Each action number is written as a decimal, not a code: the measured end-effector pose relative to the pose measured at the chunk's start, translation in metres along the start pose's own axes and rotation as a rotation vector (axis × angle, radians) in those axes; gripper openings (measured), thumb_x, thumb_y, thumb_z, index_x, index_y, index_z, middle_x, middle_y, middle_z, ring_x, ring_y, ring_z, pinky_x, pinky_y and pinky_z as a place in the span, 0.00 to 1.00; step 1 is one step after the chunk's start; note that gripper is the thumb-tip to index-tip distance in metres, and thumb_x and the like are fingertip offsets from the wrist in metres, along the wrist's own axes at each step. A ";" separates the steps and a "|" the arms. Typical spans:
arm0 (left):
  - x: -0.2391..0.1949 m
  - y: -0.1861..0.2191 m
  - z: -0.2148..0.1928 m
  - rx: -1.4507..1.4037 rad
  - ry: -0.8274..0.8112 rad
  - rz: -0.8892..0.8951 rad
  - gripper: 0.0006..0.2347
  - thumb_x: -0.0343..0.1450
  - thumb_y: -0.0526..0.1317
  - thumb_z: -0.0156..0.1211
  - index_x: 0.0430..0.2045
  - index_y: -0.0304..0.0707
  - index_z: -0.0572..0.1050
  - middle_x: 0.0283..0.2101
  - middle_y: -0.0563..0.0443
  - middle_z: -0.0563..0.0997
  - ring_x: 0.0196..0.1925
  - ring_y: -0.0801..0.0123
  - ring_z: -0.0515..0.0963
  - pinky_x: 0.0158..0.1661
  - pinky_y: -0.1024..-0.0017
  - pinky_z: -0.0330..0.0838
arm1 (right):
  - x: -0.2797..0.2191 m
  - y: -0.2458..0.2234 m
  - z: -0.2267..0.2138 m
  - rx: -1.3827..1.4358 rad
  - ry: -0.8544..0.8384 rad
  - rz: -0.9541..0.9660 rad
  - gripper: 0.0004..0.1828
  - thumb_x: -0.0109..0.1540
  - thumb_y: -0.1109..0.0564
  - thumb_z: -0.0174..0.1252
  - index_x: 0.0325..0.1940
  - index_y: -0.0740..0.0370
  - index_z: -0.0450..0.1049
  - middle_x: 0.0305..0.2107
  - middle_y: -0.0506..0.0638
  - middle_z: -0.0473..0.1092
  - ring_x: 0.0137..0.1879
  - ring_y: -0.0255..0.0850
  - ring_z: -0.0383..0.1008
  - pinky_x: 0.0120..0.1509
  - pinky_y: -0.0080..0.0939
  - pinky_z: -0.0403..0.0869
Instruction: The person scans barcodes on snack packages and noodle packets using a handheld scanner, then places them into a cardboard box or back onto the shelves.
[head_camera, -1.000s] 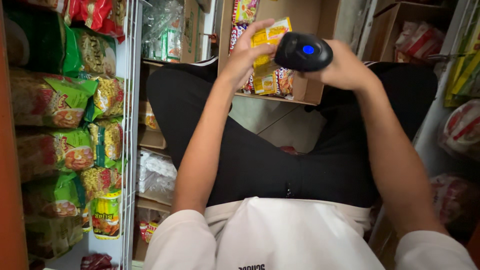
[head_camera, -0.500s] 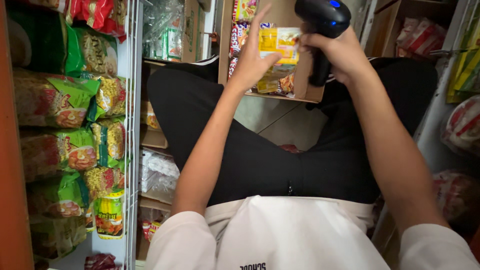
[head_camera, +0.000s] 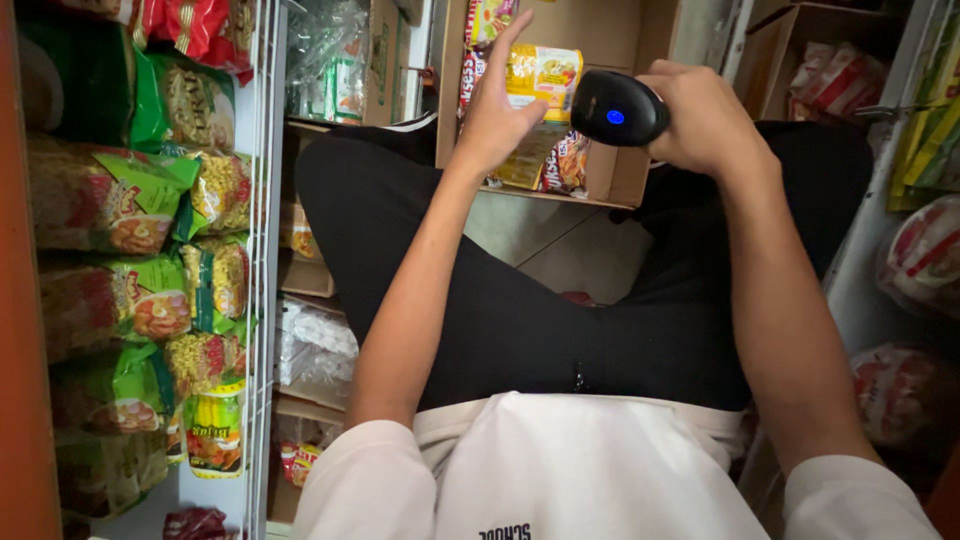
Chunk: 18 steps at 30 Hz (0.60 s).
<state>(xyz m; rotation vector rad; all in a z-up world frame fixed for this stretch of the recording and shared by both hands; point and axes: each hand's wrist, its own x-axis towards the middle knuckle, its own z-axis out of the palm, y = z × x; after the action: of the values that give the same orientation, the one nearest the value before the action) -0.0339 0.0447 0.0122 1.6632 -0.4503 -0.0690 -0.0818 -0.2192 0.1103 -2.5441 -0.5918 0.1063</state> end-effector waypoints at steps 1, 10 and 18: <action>0.000 -0.001 0.000 0.008 0.002 -0.004 0.39 0.65 0.23 0.65 0.73 0.44 0.56 0.75 0.41 0.63 0.79 0.55 0.61 0.76 0.65 0.56 | 0.000 -0.001 -0.001 -0.001 0.002 0.006 0.27 0.45 0.66 0.67 0.50 0.65 0.78 0.37 0.59 0.73 0.47 0.61 0.74 0.52 0.54 0.74; -0.002 -0.011 -0.001 -0.044 0.012 0.000 0.39 0.66 0.23 0.63 0.74 0.42 0.55 0.76 0.45 0.63 0.80 0.60 0.60 0.76 0.66 0.57 | 0.000 -0.007 -0.001 -0.032 -0.013 -0.003 0.27 0.45 0.66 0.66 0.50 0.64 0.79 0.39 0.58 0.74 0.47 0.59 0.75 0.53 0.54 0.75; 0.000 -0.017 0.003 -0.098 0.029 0.046 0.39 0.67 0.22 0.65 0.74 0.43 0.55 0.76 0.43 0.61 0.80 0.56 0.58 0.76 0.63 0.57 | 0.002 -0.004 0.011 0.055 0.027 0.011 0.28 0.47 0.65 0.69 0.53 0.65 0.78 0.42 0.57 0.74 0.47 0.54 0.77 0.54 0.50 0.75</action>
<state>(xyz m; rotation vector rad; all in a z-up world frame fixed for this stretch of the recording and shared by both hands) -0.0303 0.0427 -0.0047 1.5547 -0.4562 -0.0329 -0.0837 -0.2098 0.1029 -2.4919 -0.5572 0.0909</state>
